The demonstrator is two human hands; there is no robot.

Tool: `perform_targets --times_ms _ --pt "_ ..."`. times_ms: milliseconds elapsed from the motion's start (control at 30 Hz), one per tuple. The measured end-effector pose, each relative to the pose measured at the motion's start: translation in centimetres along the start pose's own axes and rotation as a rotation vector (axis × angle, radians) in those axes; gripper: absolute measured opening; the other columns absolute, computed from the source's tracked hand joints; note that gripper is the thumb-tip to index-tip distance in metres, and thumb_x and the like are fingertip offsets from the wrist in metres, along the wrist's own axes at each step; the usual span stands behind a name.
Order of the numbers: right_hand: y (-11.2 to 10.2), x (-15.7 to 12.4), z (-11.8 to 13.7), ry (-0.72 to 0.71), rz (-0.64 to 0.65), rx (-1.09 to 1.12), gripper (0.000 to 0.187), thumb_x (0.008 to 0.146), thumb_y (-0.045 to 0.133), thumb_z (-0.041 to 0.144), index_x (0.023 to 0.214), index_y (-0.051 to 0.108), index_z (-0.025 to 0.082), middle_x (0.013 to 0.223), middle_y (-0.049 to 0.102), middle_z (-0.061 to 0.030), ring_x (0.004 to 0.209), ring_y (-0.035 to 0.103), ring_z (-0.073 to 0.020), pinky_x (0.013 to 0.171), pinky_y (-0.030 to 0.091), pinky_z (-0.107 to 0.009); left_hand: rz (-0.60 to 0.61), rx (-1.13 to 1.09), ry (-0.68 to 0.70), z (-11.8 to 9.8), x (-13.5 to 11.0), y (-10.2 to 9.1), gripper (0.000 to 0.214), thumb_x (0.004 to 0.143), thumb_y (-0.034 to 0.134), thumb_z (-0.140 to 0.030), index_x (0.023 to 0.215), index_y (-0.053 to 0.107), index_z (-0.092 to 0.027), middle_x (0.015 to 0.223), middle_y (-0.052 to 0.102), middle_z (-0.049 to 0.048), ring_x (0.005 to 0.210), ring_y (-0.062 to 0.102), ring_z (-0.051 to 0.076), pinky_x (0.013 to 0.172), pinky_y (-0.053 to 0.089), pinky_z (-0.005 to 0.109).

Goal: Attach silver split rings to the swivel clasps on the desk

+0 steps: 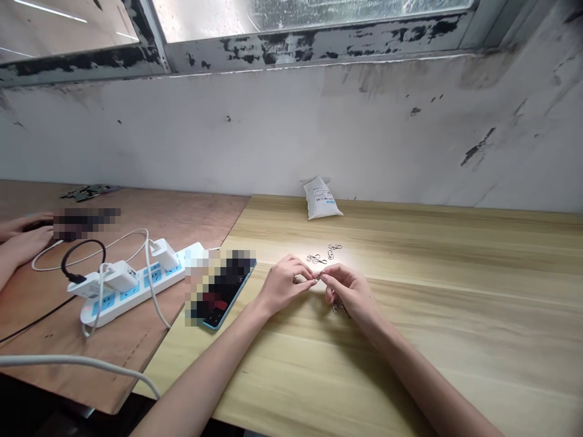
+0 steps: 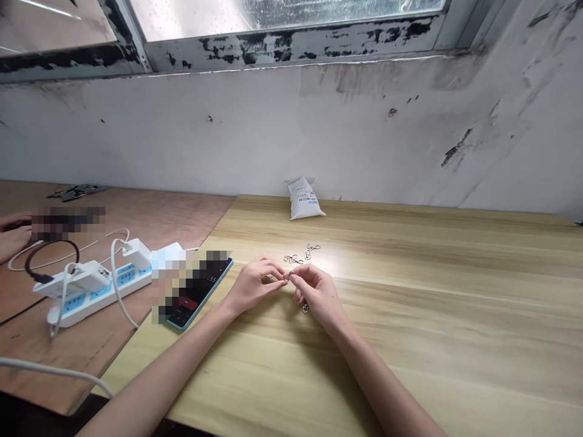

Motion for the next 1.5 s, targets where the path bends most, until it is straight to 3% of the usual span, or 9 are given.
perform_targets --times_ms 333,433,633,800,1000,1133,1233,1367,1500 --pt "-0.3 -0.2 0.3 0.045 0.015 0.078 0.034 0.075 0.073 0.05 0.085 0.063 0.02 0.07 0.064 0.0008 0.05 0.051 -0.0094 0.048 0.042 -0.023 -0.072 -0.143 -0.158 0.1 0.0 -0.3 0.015 0.078 0.074 -0.032 0.087 0.071 -0.021 0.089 0.074 0.0032 0.086 0.067 0.019 0.079 0.053 0.032" --pt "-0.3 -0.3 0.3 0.054 0.012 0.098 0.032 0.075 0.073 0.049 0.084 0.062 0.02 0.067 0.063 0.0019 0.047 0.047 -0.0078 0.047 0.039 -0.022 -0.046 -0.175 -0.183 0.2 0.1 -0.2 0.016 0.078 0.074 -0.035 0.086 0.074 -0.022 0.09 0.075 0.0038 0.087 0.067 0.019 0.077 0.052 0.031" --pt "-0.6 -0.2 0.0 0.065 0.02 0.137 0.033 0.076 0.073 0.049 0.086 0.062 0.02 0.053 0.056 0.0049 0.043 0.045 -0.0082 0.045 0.036 -0.021 -0.009 -0.203 -0.183 -0.2 0.1 -0.2 0.013 0.079 0.074 -0.035 0.084 0.077 -0.024 0.087 0.076 0.0026 0.086 0.066 0.019 0.078 0.05 0.032" --pt "-1.4 0.0 -0.3 0.087 -0.086 0.159 0.036 0.071 0.078 0.048 0.085 0.065 0.018 0.055 0.057 0.0042 0.042 0.046 -0.0074 0.044 0.038 -0.021 -0.005 -0.212 -0.136 -0.1 0.3 -0.4 0.007 0.082 0.071 -0.028 0.08 0.076 -0.023 0.088 0.075 0.0038 0.091 0.066 0.019 0.083 0.051 0.033" --pt "-1.5 0.0 -0.2 0.071 -0.119 0.18 0.034 0.069 0.08 0.044 0.084 0.067 0.017 0.06 0.06 0.0026 0.044 0.047 -0.007 0.046 0.044 -0.022 -0.034 -0.186 -0.18 0.5 0.1 -0.5 0.01 0.079 0.072 -0.031 0.077 0.074 -0.022 0.096 0.07 0.0064 0.104 0.06 0.023 0.059 0.051 0.025" --pt "-1.2 0.0 0.0 0.041 -0.068 0.159 0.033 0.069 0.08 0.043 0.083 0.065 0.017 0.078 0.069 -0.0032 0.053 0.054 -0.0084 0.049 0.047 -0.022 -0.061 -0.139 -0.15 0.4 0.1 -0.6 0.007 0.076 0.075 -0.027 0.074 0.072 -0.022 0.096 0.069 0.0049 0.102 0.059 0.022 0.077 0.053 0.033" --pt "-0.9 0.0 0.0 0.033 -0.029 0.129 0.032 0.07 0.08 0.043 0.082 0.064 0.018 0.075 0.068 -0.0024 0.054 0.055 -0.009 0.049 0.046 -0.021 -0.079 -0.098 -0.118 0.2 0.1 -0.7 0.008 0.077 0.075 -0.028 0.072 0.072 -0.022 0.097 0.069 0.0045 0.102 0.058 0.022 0.089 0.049 0.039" --pt "-0.6 0.0 0.0 0.035 -0.027 0.107 0.034 0.068 0.08 0.046 0.079 0.063 0.019 0.064 0.064 0.0006 0.052 0.054 -0.0098 0.048 0.045 -0.021 -0.073 -0.076 -0.067 -0.2 0.1 -0.6 0.013 0.078 0.075 -0.033 0.072 0.072 -0.022 0.098 0.069 0.0051 0.102 0.057 0.023 0.092 0.046 0.042" --pt "-0.7 0.1 0.0 0.053 -0.048 0.081 0.037 0.067 0.08 0.048 0.081 0.062 0.019 0.077 0.071 -0.0036 0.052 0.054 -0.0089 0.047 0.045 -0.021 -0.045 -0.074 -0.042 -0.4 0.1 -0.4 0.008 0.079 0.074 -0.029 0.074 0.072 -0.023 0.1 0.068 0.0042 0.104 0.056 0.022 0.094 0.044 0.042"
Point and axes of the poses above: each hand's wrist, its own x-axis towards the middle knuckle, its own y-axis out of the palm, z = x × y, the point moved 4 cm from there along x, towards the middle knuckle
